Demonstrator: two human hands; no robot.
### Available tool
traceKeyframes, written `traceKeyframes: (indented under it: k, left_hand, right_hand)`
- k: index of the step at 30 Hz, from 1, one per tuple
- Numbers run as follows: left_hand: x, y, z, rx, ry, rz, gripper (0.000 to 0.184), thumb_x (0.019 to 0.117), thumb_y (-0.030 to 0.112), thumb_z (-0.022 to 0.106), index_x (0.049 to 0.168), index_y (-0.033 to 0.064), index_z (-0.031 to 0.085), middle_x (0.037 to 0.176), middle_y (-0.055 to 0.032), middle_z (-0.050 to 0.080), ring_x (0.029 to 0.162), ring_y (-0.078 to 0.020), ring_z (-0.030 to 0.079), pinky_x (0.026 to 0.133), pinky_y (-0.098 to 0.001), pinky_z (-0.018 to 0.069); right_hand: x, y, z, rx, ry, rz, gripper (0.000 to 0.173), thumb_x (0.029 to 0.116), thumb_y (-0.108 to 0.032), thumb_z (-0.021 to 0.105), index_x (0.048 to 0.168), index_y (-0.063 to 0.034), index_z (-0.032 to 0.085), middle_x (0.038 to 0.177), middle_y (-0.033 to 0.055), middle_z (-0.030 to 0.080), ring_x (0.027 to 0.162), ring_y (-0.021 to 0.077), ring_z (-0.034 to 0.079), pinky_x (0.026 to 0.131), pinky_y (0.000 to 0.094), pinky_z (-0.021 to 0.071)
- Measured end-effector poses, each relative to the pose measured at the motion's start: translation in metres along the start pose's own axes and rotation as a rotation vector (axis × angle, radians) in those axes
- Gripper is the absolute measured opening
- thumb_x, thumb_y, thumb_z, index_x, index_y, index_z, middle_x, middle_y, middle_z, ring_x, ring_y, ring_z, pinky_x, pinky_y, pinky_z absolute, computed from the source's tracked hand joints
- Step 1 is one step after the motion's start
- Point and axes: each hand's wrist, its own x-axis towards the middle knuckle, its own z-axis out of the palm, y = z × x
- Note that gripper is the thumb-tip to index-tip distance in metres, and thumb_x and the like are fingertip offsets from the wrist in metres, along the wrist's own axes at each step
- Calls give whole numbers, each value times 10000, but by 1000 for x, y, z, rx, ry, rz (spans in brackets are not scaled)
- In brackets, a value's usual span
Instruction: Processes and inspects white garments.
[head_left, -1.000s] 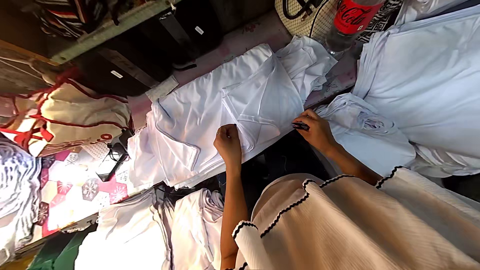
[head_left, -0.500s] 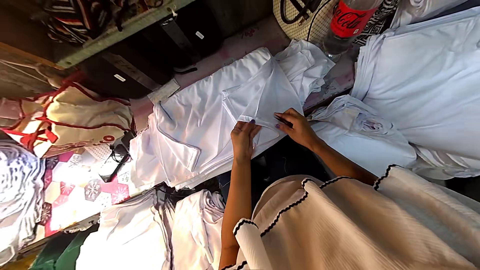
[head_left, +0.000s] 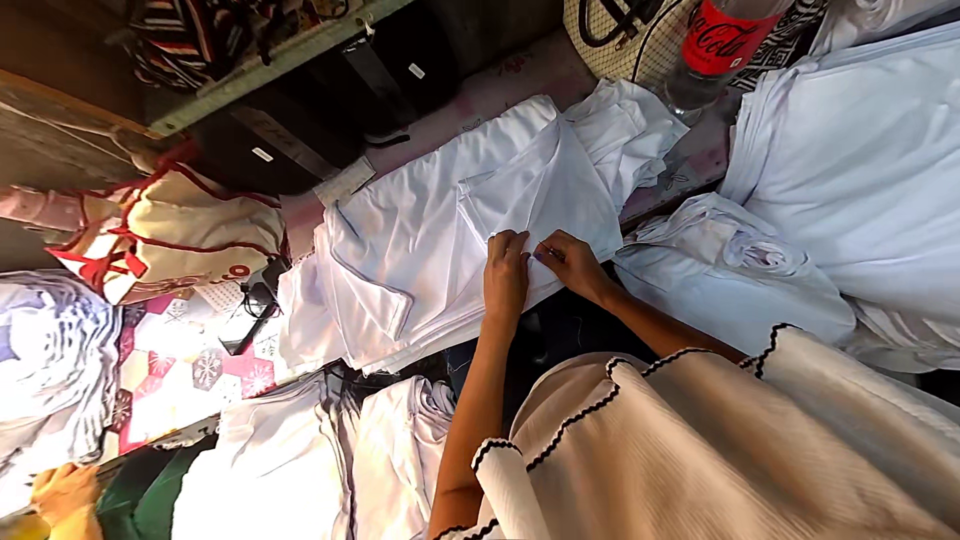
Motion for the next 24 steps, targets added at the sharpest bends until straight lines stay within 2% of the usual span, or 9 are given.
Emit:
traceKeyframes:
  k: [2,4,5,8,10,11,14,16,24]
  left_hand:
    - [10,-14,10,109,-63,34,154,930,11,692,1063,-39,750,1073,-228,663,1041,-387,651,898,-481,555]
    - [13,-26,21,157,-42,45,107,942,7,673,977,-34,765,1014,-214,679,989,-380,666,851,-473,567]
    - [11,-30,25,162,-8,40,115,946,-11,651,963,-41,761,1009,-215,688,984,-378,674,853,-468,568]
    - [4,-32,25,96,107,-34,137,966,-35,596,974,-83,725,1061,-235,696,1041,-364,689,943,-451,559]
    - [0,-28,21,28,153,-132,140,974,-22,595,978,-88,718,1068,-233,695,1024,-335,693,926,-433,562]
    - [-2,-25,19,-19,168,-193,133,975,-8,604,984,-80,715,1068,-223,694,995,-304,695,897,-414,568]
    - [-10,-21,9,-217,200,-367,117,985,33,627,1041,-42,697,1079,-161,670,881,-175,679,787,-312,583]
    - [-13,-21,5,-332,199,-434,115,995,44,616,1055,-29,682,1087,-132,663,888,-139,675,802,-296,580]
    - [-17,-20,2,-549,207,-503,99,1004,7,566,1031,-45,645,1043,-117,630,819,-127,679,767,-289,605]
  right_hand:
    - [-4,0,-6,-15,-36,65,194,1033,-72,566,1072,55,708,1035,185,650,836,239,642,780,384,554]
    - [-5,1,-13,22,-89,181,290,1094,-145,464,1128,46,680,954,145,645,700,172,616,680,334,554]
    - [-6,2,-17,56,-112,246,367,1122,-222,401,1141,31,666,855,112,646,621,141,588,618,312,533]
    - [-4,3,-26,255,-177,468,539,1133,-407,284,1075,-22,656,648,0,467,539,86,416,545,255,375]
    - [1,-1,-32,491,-253,610,605,1122,-483,206,975,-77,629,556,-77,401,445,23,338,448,186,293]
    - [4,-2,-36,609,-324,642,591,1123,-479,192,971,-90,610,557,-87,400,434,15,333,432,171,291]
    - [19,-7,-44,722,-474,636,517,1134,-422,229,959,-101,594,562,-87,378,416,4,315,407,149,282]
    - [28,-7,-39,676,-497,641,517,1131,-426,263,926,-97,604,529,-84,346,392,6,275,384,156,239]
    - [41,-12,-14,577,-557,677,504,1129,-419,302,890,-85,593,525,-83,312,385,6,250,379,160,217]
